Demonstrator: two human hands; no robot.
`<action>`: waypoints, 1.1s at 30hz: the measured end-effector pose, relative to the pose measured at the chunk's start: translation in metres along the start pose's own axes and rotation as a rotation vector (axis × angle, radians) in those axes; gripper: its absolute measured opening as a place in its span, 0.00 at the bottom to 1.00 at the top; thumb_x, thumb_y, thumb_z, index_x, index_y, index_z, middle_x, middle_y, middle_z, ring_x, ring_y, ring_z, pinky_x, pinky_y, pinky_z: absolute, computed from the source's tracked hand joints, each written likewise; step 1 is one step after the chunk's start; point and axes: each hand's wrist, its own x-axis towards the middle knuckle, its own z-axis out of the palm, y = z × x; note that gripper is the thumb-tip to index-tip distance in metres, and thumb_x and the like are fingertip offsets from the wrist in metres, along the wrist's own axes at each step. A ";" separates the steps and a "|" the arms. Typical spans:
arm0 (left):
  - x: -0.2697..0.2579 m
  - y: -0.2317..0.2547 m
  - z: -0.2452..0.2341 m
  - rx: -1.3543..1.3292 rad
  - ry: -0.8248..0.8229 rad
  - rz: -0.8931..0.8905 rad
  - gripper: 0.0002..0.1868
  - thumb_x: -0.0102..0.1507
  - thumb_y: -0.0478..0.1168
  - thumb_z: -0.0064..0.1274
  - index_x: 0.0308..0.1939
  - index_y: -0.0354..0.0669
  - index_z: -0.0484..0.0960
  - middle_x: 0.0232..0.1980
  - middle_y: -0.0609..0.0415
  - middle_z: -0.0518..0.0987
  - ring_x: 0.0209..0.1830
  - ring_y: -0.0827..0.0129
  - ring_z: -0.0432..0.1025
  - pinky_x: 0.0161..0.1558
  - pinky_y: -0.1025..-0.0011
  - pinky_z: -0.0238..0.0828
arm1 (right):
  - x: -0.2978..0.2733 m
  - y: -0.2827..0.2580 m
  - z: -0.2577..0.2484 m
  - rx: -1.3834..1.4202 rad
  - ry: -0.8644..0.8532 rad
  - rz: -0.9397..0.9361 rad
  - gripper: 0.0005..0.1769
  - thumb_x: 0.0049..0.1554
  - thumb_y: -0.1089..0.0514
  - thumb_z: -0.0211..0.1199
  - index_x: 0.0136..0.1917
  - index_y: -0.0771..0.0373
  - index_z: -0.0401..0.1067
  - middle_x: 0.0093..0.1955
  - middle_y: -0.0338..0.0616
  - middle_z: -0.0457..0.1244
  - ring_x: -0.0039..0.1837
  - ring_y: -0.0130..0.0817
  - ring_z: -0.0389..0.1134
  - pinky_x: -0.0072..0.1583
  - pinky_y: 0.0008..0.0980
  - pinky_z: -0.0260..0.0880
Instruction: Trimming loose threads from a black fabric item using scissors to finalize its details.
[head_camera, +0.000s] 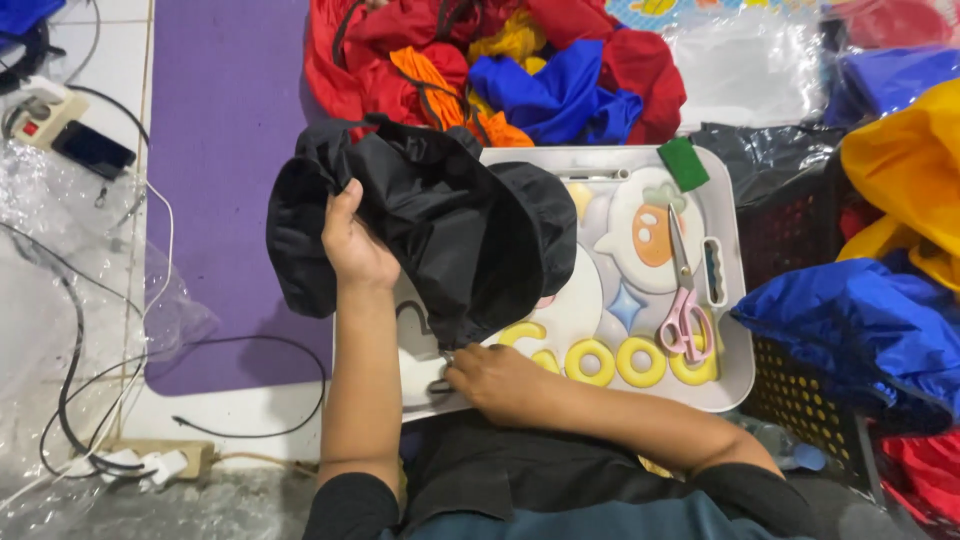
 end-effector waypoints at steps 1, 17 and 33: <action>-0.005 0.007 0.019 -0.006 -0.007 0.003 0.20 0.65 0.42 0.54 0.62 0.52 0.81 0.60 0.44 0.82 0.61 0.54 0.76 0.66 0.55 0.74 | -0.010 0.008 -0.004 -0.010 0.000 0.000 0.09 0.52 0.60 0.60 0.48 0.59 0.70 0.42 0.45 0.62 0.46 0.44 0.68 0.41 0.37 0.70; -0.058 0.026 0.132 0.060 -0.338 -0.263 0.15 0.56 0.37 0.61 0.46 0.40 0.83 0.39 0.40 0.84 0.39 0.56 0.83 0.41 0.57 0.85 | -0.119 0.067 -0.112 0.229 0.308 1.049 0.22 0.55 0.52 0.70 0.61 0.61 0.72 0.54 0.52 0.67 0.54 0.56 0.73 0.54 0.53 0.74; -0.078 0.064 0.058 1.028 -0.438 -0.401 0.16 0.64 0.39 0.55 0.20 0.43 0.81 0.17 0.58 0.74 0.21 0.73 0.65 0.30 0.73 0.70 | -0.068 0.113 -0.104 1.860 1.106 0.732 0.09 0.48 0.59 0.53 0.44 0.60 0.66 0.31 0.34 0.52 0.30 0.26 0.56 0.36 0.24 0.57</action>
